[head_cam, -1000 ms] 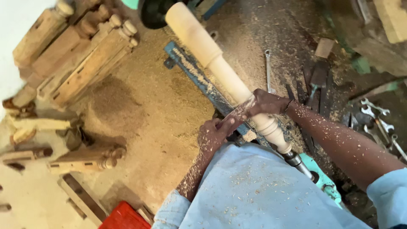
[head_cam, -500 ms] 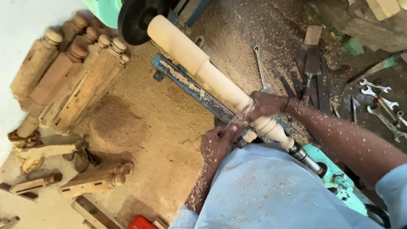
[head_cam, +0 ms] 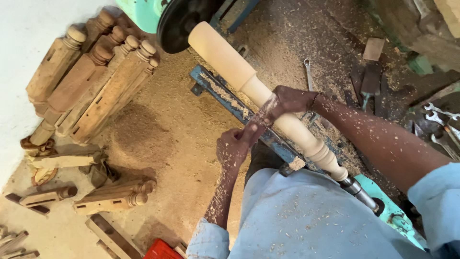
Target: The person shapes a piece of wood on a lathe. They use a chisel to carve details into the rotating wood, then use a piece of sandpaper to smooth the surface. Finally, they apply a liquid from a small bottle to the spinning wood piece.
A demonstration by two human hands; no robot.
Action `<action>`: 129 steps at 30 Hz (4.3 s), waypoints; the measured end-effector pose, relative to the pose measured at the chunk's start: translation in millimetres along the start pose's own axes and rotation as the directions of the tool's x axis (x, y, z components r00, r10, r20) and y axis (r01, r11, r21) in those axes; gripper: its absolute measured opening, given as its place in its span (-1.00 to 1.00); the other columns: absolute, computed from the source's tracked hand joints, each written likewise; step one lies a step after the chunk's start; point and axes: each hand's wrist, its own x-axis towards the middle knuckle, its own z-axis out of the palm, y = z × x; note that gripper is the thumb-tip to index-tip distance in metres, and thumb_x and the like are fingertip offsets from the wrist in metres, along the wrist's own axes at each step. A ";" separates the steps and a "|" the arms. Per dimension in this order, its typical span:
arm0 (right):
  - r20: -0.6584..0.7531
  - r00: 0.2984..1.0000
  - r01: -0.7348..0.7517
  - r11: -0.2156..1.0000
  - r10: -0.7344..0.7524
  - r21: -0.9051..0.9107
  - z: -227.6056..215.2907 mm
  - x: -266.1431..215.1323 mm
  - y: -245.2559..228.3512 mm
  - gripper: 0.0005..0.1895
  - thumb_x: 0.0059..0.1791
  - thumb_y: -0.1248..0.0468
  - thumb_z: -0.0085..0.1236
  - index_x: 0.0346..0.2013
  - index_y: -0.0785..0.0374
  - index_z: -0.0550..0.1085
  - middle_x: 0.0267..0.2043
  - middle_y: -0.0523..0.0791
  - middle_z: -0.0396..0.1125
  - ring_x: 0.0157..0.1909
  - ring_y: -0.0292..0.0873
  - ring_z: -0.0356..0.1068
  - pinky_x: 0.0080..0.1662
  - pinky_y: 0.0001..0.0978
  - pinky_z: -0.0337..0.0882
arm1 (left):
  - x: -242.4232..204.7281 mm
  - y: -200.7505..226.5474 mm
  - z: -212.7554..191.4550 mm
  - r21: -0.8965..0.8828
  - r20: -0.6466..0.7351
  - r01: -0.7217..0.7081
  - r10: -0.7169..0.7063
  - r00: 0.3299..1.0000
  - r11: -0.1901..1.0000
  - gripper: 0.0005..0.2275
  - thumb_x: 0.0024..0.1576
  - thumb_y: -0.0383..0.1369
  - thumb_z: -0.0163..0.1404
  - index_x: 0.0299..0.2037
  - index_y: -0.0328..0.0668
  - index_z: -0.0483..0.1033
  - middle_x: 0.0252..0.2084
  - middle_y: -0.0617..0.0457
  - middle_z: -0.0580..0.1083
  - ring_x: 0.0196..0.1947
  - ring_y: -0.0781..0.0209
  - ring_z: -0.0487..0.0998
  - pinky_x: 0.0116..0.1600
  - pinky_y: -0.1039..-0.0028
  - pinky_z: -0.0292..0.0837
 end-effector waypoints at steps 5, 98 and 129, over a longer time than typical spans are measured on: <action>-0.013 1.000 0.022 0.996 -0.021 0.092 -8.2 25.5 -4.1 -0.50 -0.28 -0.11 0.29 -0.29 0.21 0.65 -0.38 -0.03 0.58 -0.45 -0.18 0.56 -0.35 -0.30 0.56 | 22.6 -1.9 -12.0 -0.053 -0.107 -0.060 0.054 0.993 0.997 -0.45 0.00 0.12 0.20 -0.38 -0.40 0.63 -0.54 -0.10 0.55 -0.50 0.08 0.63 -0.37 0.20 0.50; -0.406 0.845 -0.304 0.937 0.347 0.169 -19.6 -91.8 -82.5 0.03 -0.28 0.02 0.47 0.40 0.20 0.23 0.03 0.10 0.51 0.06 0.00 0.53 0.10 -0.15 0.52 | -4.5 61.7 -23.3 0.014 0.052 -0.505 0.504 0.862 0.863 -0.48 0.04 0.13 0.11 -0.15 -0.22 0.62 -0.35 -0.15 0.59 -0.33 0.02 0.63 -0.18 0.22 0.53; -0.248 0.883 -0.435 0.893 0.398 -0.116 -49.5 122.1 -87.2 -0.44 -0.31 -0.16 0.57 -0.47 0.32 0.68 -0.57 -0.06 0.46 -0.47 -0.19 0.37 -0.33 -0.27 0.37 | 126.2 16.5 -134.2 -0.239 0.221 -0.207 0.260 0.940 0.949 -0.59 0.19 -0.07 0.10 -0.32 -0.42 0.61 -0.66 0.00 0.49 -0.70 0.31 0.54 -0.55 0.46 0.48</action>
